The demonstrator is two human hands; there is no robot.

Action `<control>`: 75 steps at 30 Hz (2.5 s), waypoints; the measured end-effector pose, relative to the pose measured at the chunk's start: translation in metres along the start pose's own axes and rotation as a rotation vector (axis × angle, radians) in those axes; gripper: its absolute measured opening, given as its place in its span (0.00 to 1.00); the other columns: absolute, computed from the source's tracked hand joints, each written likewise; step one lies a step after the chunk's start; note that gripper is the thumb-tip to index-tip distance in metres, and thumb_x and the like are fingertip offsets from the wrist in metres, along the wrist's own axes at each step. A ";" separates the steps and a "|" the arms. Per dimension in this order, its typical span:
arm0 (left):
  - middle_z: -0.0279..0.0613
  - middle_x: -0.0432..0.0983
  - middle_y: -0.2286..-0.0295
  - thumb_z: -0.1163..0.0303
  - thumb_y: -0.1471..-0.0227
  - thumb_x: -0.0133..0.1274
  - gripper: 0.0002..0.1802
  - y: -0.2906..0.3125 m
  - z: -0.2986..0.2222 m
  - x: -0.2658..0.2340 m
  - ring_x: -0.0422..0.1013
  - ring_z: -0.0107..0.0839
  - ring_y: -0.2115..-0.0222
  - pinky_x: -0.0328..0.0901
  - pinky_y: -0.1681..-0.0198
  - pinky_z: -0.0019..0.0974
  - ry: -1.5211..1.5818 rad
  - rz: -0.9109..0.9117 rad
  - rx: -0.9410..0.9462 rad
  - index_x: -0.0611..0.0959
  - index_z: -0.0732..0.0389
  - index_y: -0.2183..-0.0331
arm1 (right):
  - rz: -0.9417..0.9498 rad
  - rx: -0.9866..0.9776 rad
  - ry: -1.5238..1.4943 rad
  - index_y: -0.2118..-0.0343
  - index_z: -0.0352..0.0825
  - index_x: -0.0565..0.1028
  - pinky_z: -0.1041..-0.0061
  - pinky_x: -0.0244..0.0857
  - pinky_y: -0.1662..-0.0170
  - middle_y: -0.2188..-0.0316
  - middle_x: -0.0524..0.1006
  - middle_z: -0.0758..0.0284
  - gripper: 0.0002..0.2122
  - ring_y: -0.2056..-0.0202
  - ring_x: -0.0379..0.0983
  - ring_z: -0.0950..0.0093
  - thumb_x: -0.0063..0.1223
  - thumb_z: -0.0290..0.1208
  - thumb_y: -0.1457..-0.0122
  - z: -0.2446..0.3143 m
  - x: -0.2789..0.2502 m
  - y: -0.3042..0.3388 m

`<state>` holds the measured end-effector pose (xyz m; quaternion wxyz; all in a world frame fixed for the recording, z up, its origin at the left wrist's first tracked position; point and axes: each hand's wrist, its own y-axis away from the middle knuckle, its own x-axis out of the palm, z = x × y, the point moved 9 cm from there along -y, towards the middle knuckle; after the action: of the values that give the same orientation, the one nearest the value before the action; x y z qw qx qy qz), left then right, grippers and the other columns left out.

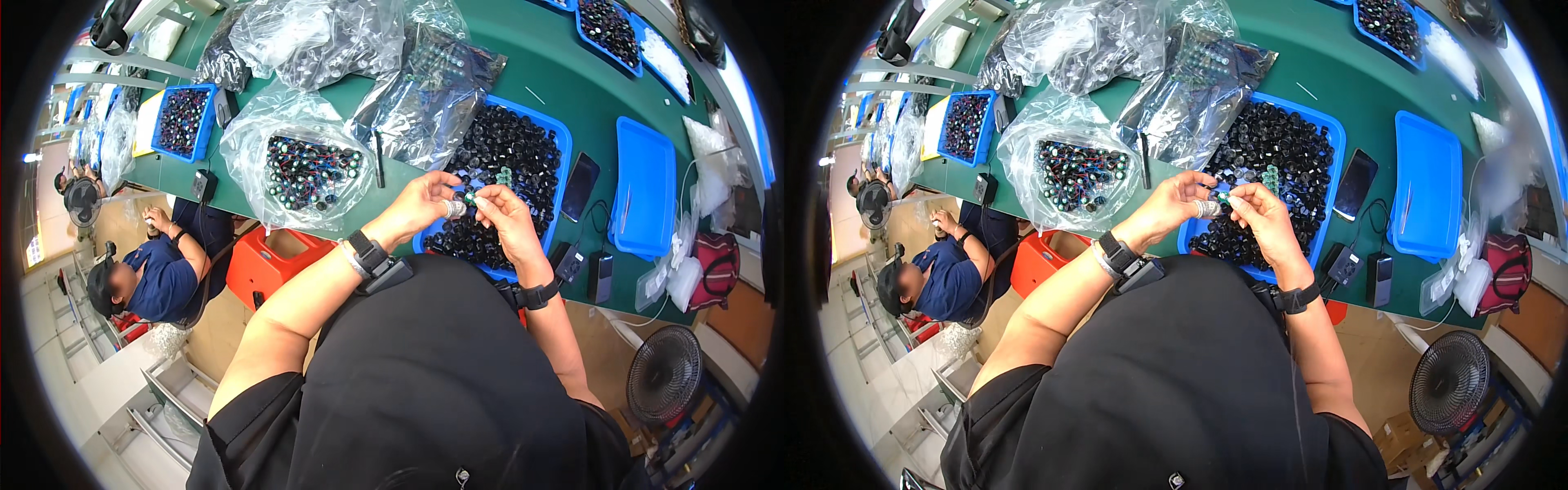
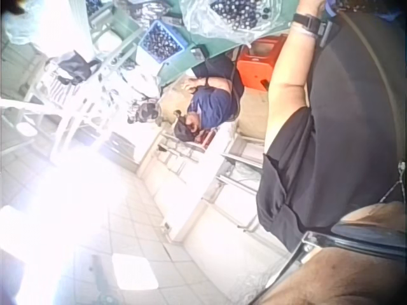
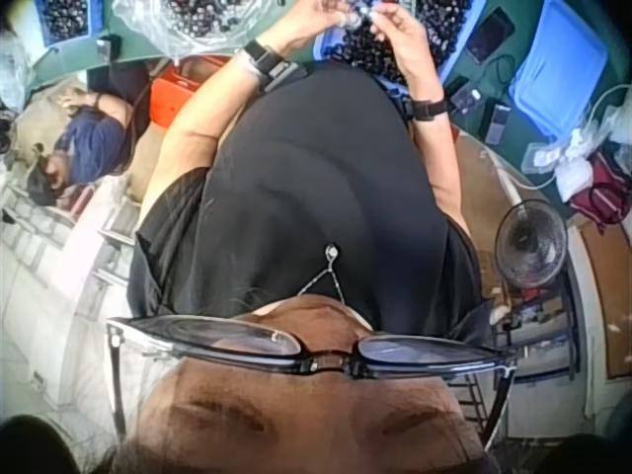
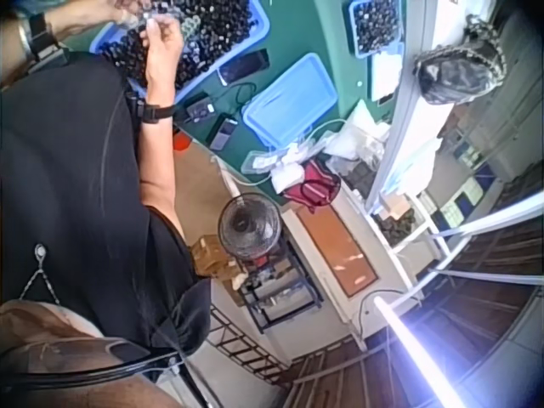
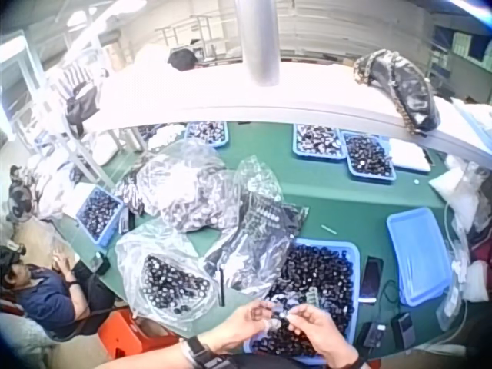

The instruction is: The person repeatedly picks up small cylindrical components from a blue tray and inserts them into a green circuit board held in their left hand. They continue this repetitive insertion process throughout the clip, occasionally adjusting their grip on the board or the components.

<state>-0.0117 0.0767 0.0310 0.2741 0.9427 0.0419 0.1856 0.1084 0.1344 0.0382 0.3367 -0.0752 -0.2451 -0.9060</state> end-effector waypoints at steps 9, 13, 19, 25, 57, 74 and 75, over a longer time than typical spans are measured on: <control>0.44 0.74 0.60 0.82 0.55 0.48 0.24 0.003 -0.004 0.001 0.71 0.26 0.60 0.64 0.53 0.29 -0.018 0.058 -0.007 0.72 0.70 0.52 | -0.012 -0.008 0.174 0.66 0.34 0.74 0.87 0.58 0.72 0.76 0.72 0.76 0.04 0.75 0.66 0.86 0.53 0.26 0.43 0.003 -0.003 -0.002; 0.43 0.73 0.60 0.82 0.57 0.47 0.26 0.003 -0.005 0.005 0.69 0.26 0.59 0.62 0.52 0.29 -0.019 0.108 0.002 0.72 0.69 0.51 | -0.009 -0.012 0.204 0.66 0.34 0.73 0.87 0.58 0.73 0.77 0.72 0.76 0.04 0.75 0.67 0.87 0.53 0.26 0.43 0.001 0.001 -0.003; 0.41 0.74 0.60 0.82 0.58 0.48 0.26 0.006 -0.012 0.006 0.69 0.26 0.59 0.62 0.52 0.28 -0.008 0.109 -0.006 0.74 0.68 0.52 | -0.033 0.009 0.213 0.68 0.34 0.73 0.87 0.58 0.73 0.78 0.72 0.75 0.04 0.76 0.67 0.87 0.53 0.26 0.44 -0.003 -0.001 -0.005; 0.40 0.74 0.62 0.79 0.57 0.52 0.24 0.004 -0.002 -0.004 0.68 0.24 0.60 0.62 0.54 0.27 0.002 0.095 -0.060 0.76 0.66 0.54 | -0.023 0.065 0.207 0.68 0.33 0.73 0.87 0.59 0.74 0.79 0.72 0.75 0.04 0.76 0.67 0.86 0.54 0.26 0.44 -0.010 0.002 -0.008; 0.39 0.76 0.65 0.73 0.52 0.57 0.19 0.011 -0.029 -0.001 0.70 0.23 0.65 0.65 0.58 0.27 0.006 -0.035 0.039 0.77 0.68 0.56 | 0.006 -0.030 0.147 0.68 0.33 0.74 0.86 0.62 0.72 0.77 0.73 0.74 0.03 0.75 0.68 0.85 0.53 0.26 0.43 0.015 0.010 -0.008; 0.50 0.78 0.72 0.72 0.51 0.53 0.12 0.007 -0.016 -0.019 0.75 0.35 0.71 0.68 0.66 0.35 -0.667 -0.443 0.200 0.78 0.67 0.62 | -0.116 0.090 0.494 0.71 0.24 0.74 0.78 0.70 0.76 0.80 0.77 0.61 0.05 0.80 0.76 0.76 0.48 0.20 0.48 0.002 0.025 -0.013; 0.50 0.78 0.72 0.72 0.51 0.53 0.12 0.007 -0.015 -0.023 0.75 0.34 0.72 0.68 0.66 0.36 -0.667 -0.479 0.186 0.78 0.67 0.62 | -0.110 0.090 0.510 0.72 0.25 0.74 0.78 0.70 0.76 0.80 0.77 0.61 0.05 0.80 0.76 0.76 0.49 0.20 0.48 0.001 0.027 -0.014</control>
<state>-0.0388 0.0741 0.0393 0.2217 0.9355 0.1854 -0.2031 0.0790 0.1282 0.0417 0.3406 0.1841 -0.1960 -0.9009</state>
